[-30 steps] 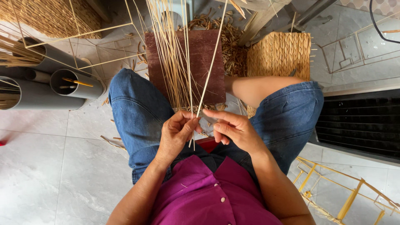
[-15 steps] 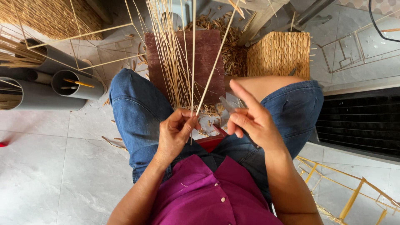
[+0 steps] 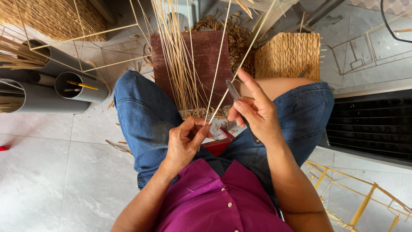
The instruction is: The person sits on a low stool and uses a small knife to shave and split bamboo strips into thin sticks, working each strip on their lap. They pull finished thin sticks aside, reach into a container of raw bamboo strips, and continue shaving more strips one at a time.
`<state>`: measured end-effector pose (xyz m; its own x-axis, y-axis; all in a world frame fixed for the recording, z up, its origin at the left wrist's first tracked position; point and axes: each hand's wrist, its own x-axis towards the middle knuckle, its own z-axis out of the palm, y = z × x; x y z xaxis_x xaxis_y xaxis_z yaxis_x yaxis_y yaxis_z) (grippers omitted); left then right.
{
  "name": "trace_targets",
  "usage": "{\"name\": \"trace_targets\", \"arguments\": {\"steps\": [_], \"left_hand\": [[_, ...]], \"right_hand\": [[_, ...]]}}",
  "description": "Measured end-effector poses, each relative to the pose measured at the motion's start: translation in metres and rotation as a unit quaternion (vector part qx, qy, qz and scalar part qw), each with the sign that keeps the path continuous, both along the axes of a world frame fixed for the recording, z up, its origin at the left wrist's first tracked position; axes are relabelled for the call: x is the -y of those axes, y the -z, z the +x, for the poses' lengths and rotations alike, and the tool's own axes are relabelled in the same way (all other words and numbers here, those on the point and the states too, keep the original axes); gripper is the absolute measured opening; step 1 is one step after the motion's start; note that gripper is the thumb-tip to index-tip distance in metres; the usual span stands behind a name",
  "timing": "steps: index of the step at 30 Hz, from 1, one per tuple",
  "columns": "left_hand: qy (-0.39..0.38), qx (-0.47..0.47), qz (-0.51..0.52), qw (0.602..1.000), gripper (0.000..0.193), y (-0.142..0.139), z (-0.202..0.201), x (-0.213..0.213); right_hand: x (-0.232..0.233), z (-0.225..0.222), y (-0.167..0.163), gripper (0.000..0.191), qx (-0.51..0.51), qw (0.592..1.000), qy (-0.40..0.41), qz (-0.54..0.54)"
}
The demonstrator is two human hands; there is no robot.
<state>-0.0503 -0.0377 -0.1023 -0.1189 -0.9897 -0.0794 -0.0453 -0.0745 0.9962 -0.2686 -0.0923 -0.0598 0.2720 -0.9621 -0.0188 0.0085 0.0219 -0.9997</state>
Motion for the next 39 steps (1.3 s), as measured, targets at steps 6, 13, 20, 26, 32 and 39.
{"name": "trace_targets", "arguments": {"steps": [6, 13, 20, 26, 32, 39], "left_hand": [[0.006, 0.008, 0.012, 1.0, 0.009, 0.003, 0.0, -0.001], [0.025, -0.075, 0.026, 0.997, 0.01, 0.015, 0.001, -0.002], [-0.005, -0.157, 0.063, 0.986, 0.012, 0.024, 0.007, 0.016], [-0.022, -0.186, 0.069, 0.98, 0.013, 0.027, 0.013, 0.025], [-0.005, -0.177, 0.049, 0.983, 0.013, 0.019, 0.006, 0.02], [0.016, -0.061, -0.018, 0.998, 0.011, 0.001, 0.004, 0.013]], "right_hand": [[0.001, -0.004, 0.003, 0.046, -0.027, 0.999, -0.011, -0.018], [-0.01, -0.012, 0.014, 0.044, 0.003, 0.997, -0.069, 0.035], [-0.046, -0.007, 0.026, 0.041, 0.057, 0.953, -0.268, 0.131], [-0.067, -0.032, 0.007, 0.04, 0.112, 0.84, -0.501, 0.178], [-0.049, -0.013, 0.001, 0.062, -0.228, 0.972, -0.034, 0.05], [-0.022, -0.009, -0.025, 0.069, -0.128, 0.986, -0.103, 0.041]]}}
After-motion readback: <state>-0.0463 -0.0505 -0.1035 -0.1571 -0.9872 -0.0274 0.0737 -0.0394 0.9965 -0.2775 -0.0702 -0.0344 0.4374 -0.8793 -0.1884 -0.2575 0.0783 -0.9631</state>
